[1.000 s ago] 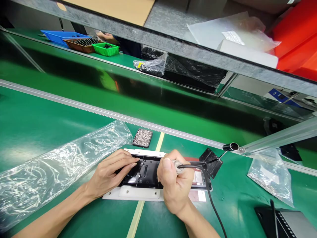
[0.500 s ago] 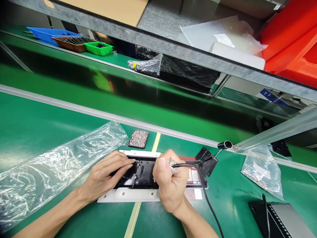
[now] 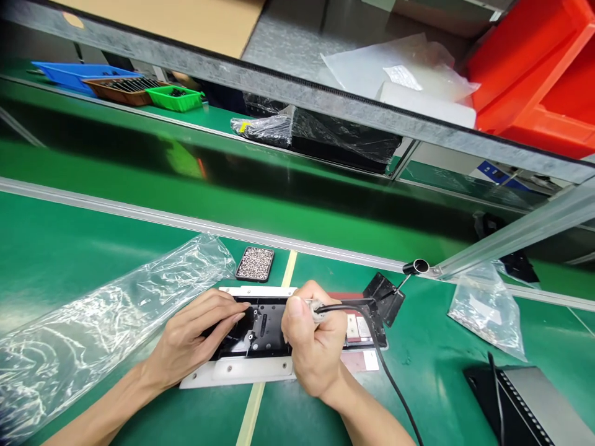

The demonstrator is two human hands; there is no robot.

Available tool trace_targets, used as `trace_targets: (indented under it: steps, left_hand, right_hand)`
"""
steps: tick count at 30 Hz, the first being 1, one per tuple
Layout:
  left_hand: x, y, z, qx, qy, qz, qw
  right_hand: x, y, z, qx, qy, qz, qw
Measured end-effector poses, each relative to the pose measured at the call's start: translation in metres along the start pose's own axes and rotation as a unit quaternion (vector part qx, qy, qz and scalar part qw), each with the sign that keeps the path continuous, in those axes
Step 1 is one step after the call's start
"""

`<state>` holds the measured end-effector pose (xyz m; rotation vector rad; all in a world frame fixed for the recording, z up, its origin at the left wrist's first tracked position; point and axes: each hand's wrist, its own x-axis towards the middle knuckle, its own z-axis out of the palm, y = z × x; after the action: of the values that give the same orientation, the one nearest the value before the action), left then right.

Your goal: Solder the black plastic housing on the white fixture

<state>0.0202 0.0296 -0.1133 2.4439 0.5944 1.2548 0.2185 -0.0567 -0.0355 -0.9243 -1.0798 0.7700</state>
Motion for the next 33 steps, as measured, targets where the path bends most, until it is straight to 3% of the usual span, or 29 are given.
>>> trace_targets:
  steps: [33]
  left_hand:
    - [0.0017,0.0006,-0.0009,-0.006,-0.013,-0.006,1.0]
  right_hand:
    - [-0.0032,0.0027,-0.0013,-0.041,0.016,0.014,0.999]
